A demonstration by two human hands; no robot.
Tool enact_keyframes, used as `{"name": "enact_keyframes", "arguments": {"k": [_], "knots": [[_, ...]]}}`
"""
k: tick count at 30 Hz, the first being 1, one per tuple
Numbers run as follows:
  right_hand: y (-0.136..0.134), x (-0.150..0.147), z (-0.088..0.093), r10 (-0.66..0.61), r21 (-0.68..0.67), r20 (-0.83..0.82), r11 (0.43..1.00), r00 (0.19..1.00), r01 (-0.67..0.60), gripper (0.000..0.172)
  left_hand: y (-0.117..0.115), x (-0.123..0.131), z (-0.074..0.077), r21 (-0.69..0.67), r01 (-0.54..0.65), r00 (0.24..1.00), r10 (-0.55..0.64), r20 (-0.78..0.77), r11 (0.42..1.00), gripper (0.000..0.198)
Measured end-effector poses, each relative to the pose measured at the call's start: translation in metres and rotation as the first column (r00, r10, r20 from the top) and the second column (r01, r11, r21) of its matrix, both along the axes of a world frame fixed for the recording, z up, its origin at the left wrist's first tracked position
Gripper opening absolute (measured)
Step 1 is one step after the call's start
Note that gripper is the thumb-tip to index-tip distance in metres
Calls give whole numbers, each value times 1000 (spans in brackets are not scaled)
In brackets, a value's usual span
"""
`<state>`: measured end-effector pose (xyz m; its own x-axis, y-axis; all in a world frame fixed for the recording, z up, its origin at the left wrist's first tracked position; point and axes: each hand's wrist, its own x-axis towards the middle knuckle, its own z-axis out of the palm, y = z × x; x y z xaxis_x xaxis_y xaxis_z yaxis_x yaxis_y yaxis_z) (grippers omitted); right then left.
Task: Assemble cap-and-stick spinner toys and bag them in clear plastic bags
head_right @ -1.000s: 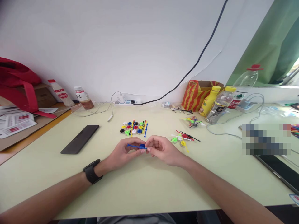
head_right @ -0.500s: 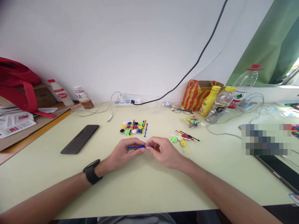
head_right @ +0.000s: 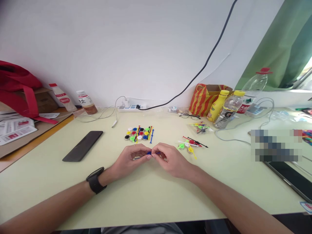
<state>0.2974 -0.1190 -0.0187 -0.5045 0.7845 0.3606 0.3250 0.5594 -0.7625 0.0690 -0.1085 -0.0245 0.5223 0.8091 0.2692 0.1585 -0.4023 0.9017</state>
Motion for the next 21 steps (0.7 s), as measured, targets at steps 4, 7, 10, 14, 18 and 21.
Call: {"name": "enact_keyframes", "arguments": {"k": [4, 7, 10, 14, 18, 21], "knots": [[0, 0, 1, 10, -4, -10, 1000, 1000, -10, 9, 0, -1, 1, 36, -1, 1000, 2, -11, 999, 23], [0, 1, 1, 11, 9, -5, 1000, 1000, -11, 8, 0, -2, 1, 84, -2, 1000, 4, -30, 996, 23], [-1, 1, 1, 15, 5, -5, 1000, 1000, -15, 7, -1, -3, 1, 126, -16, 998, 23, -58, 992, 24], [-2, 2, 2, 14, 3, 26, 1000, 1000, -14, 8, -2, -3, 4, 194, -43, 993, 63, -101, 980, 23], [0, 2, 1, -2, 19, 85, 1000, 996, 0, 9, -2, -3, 6, 246, -44, 990, 75, -117, 968, 19], [1, 2, 1, -12, 44, 107, 999, 994, 8, 10, -3, -3, 7, 279, -46, 989, 83, -121, 959, 18]]}}
